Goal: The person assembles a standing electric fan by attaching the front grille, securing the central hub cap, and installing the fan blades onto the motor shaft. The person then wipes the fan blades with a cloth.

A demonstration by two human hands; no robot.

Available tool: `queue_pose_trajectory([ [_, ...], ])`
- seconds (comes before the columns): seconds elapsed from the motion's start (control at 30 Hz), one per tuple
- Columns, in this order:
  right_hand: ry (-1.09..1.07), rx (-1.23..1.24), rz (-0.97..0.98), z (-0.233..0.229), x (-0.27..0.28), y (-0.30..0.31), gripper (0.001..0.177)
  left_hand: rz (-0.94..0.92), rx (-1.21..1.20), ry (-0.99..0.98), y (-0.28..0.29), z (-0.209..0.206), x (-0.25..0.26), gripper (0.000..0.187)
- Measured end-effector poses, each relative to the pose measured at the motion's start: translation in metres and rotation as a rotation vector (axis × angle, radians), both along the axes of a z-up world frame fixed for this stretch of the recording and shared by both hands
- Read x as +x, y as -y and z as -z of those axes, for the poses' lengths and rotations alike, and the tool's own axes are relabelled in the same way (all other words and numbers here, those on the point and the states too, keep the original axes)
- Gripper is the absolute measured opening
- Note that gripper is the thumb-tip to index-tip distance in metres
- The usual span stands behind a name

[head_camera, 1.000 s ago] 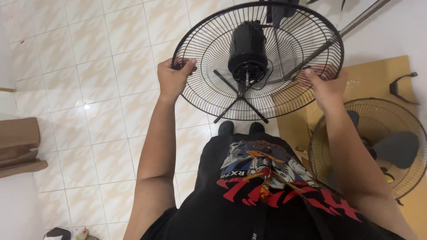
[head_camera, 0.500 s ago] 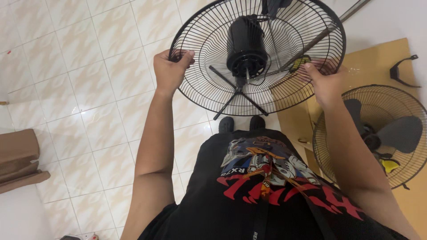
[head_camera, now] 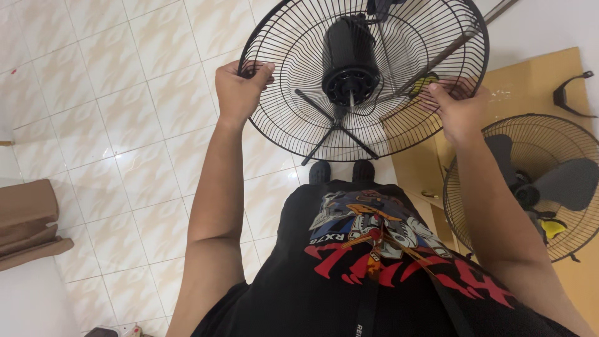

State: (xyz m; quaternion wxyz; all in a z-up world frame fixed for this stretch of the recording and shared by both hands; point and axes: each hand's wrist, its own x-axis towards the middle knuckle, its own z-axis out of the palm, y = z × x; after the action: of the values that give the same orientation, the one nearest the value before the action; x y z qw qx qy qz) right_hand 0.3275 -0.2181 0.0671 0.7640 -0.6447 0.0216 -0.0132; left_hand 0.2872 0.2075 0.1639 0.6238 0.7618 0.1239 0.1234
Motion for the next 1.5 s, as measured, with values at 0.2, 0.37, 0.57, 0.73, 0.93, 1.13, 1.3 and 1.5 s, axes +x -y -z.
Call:
queue_pose_trajectory([
  [0.2, -0.003, 0.018, 0.017, 0.022, -0.005, 0.004, 0.016, 0.02, 0.105, -0.013, 0.003, -0.015, 0.001, 0.017],
  [0.37, -0.171, 0.184, -0.012, 0.042, -0.013, 0.002, 0.014, 0.053, 0.265, 0.067, 0.012, -0.039, 0.005, 0.019],
  [0.57, -0.286, 0.244, 0.077, 0.064, -0.028, -0.008, 0.019, 0.122, 0.529, 0.121, 0.022, -0.066, 0.021, 0.022],
  [0.73, -0.235, 0.248, 0.091, 0.079, -0.046, -0.026, 0.014, 0.193, 0.615, 0.192, 0.034, -0.08, 0.035, 0.023],
  [0.93, -0.153, 0.318, 0.038, 0.094, -0.057, -0.037, 0.012, 0.258, 0.724, 0.225, 0.038, -0.086, 0.052, 0.024],
  [1.13, -0.238, 0.284, 0.024, 0.113, -0.062, -0.045, 0.011, 0.34, 0.855, 0.304, 0.044, -0.082, 0.073, 0.024],
  [1.3, -0.386, 0.315, -0.022, 0.119, -0.065, -0.049, 0.014, 0.361, 0.904, 0.255, 0.045, -0.08, 0.085, 0.028],
  [1.5, -0.368, 0.317, -0.036, 0.129, -0.065, -0.048, 0.014, 0.366, 0.939, 0.33, 0.045, -0.083, 0.086, 0.027],
])
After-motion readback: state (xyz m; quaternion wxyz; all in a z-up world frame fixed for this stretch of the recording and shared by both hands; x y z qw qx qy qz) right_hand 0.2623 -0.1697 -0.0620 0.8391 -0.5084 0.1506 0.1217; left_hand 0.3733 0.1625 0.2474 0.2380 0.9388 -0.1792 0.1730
